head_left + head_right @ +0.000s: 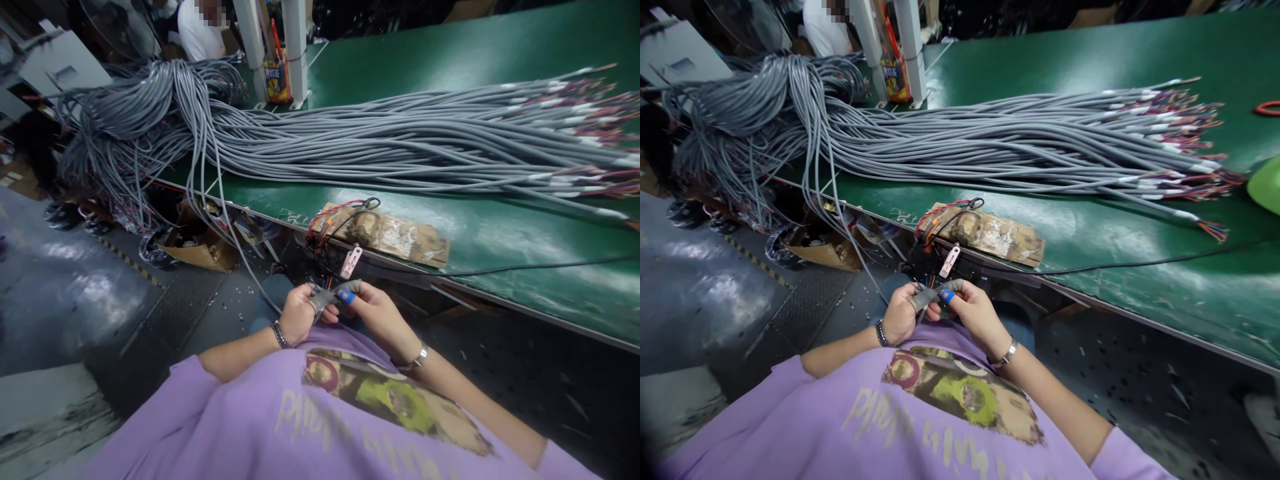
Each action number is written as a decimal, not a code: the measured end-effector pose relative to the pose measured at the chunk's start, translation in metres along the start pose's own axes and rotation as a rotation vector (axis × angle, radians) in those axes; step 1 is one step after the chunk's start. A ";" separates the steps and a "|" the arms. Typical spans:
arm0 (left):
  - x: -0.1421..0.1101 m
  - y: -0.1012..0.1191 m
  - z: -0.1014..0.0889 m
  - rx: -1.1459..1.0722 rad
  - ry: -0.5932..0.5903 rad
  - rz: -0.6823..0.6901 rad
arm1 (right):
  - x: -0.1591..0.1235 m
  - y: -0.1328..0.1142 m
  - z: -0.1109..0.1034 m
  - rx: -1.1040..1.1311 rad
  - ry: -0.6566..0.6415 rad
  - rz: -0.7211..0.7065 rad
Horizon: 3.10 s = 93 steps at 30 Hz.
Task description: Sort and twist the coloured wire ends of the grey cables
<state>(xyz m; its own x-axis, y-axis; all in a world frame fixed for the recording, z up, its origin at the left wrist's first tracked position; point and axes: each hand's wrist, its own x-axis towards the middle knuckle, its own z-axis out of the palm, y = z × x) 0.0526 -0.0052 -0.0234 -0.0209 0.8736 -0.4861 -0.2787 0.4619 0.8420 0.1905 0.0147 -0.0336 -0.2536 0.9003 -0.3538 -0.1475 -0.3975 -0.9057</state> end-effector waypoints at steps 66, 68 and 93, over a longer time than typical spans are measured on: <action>0.013 0.027 0.000 -0.047 -0.340 -0.180 | 0.040 -0.023 0.012 0.408 -0.019 -0.023; 0.013 0.026 0.000 -0.043 -0.340 -0.187 | 0.040 -0.023 0.013 0.431 -0.004 -0.030; -0.002 0.029 -0.003 -0.008 -0.377 -0.198 | 0.034 -0.022 0.002 0.597 -0.204 0.065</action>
<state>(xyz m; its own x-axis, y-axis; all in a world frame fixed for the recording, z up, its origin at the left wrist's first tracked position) 0.0419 0.0056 0.0016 0.3860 0.7634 -0.5178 -0.2492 0.6268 0.7383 0.1830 0.0534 -0.0256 -0.4479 0.8427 -0.2987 -0.6185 -0.5333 -0.5771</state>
